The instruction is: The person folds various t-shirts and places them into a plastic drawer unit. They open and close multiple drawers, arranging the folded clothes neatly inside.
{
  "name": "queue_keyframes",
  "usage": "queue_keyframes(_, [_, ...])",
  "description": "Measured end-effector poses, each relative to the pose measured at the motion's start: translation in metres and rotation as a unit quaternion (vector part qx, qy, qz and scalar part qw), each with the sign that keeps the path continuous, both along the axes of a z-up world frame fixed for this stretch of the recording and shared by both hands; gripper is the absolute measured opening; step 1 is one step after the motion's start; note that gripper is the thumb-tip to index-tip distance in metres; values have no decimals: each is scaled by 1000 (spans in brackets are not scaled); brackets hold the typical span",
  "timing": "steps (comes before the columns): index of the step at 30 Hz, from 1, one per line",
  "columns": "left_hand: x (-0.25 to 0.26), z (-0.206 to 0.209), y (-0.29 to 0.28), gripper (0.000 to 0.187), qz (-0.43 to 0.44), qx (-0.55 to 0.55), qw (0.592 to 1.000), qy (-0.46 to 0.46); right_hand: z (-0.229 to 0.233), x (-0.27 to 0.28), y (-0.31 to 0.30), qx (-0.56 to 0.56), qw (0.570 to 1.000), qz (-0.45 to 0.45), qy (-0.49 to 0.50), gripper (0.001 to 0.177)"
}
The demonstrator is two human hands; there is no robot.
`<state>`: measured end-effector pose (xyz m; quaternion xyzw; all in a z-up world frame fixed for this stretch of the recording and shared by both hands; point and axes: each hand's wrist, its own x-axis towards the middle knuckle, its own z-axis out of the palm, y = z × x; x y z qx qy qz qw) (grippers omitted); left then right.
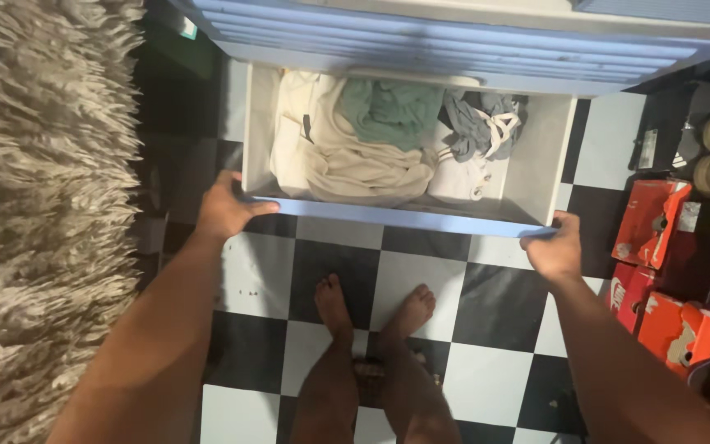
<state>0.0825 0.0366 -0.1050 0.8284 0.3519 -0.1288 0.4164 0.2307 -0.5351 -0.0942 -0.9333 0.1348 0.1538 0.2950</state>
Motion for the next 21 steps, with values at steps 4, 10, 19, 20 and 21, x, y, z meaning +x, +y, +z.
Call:
queue_keyframes(4, [13, 19, -16, 116, 1, -8, 999, -54, 14, -6, 23, -39, 995, 43, -75, 99])
queue_keyframes(10, [38, 53, -46, 136, -143, 134, 979, -59, 58, -12, 71, -108, 963, 222, -108, 124])
queue_keyframes(19, [42, 55, -76, 136, -263, 140, 953, -53, 65, -15, 113, -116, 945, 291, -95, 128])
queue_keyframes(20, [41, 54, -77, 135, -257, 140, 955, -49, 65, -16, 114, -119, 945, 291, -92, 128])
queue_keyframes(21, [40, 52, -78, 134, -251, 140, 957, -45, 65, -17, 115, -115, 945, 291, -95, 128])
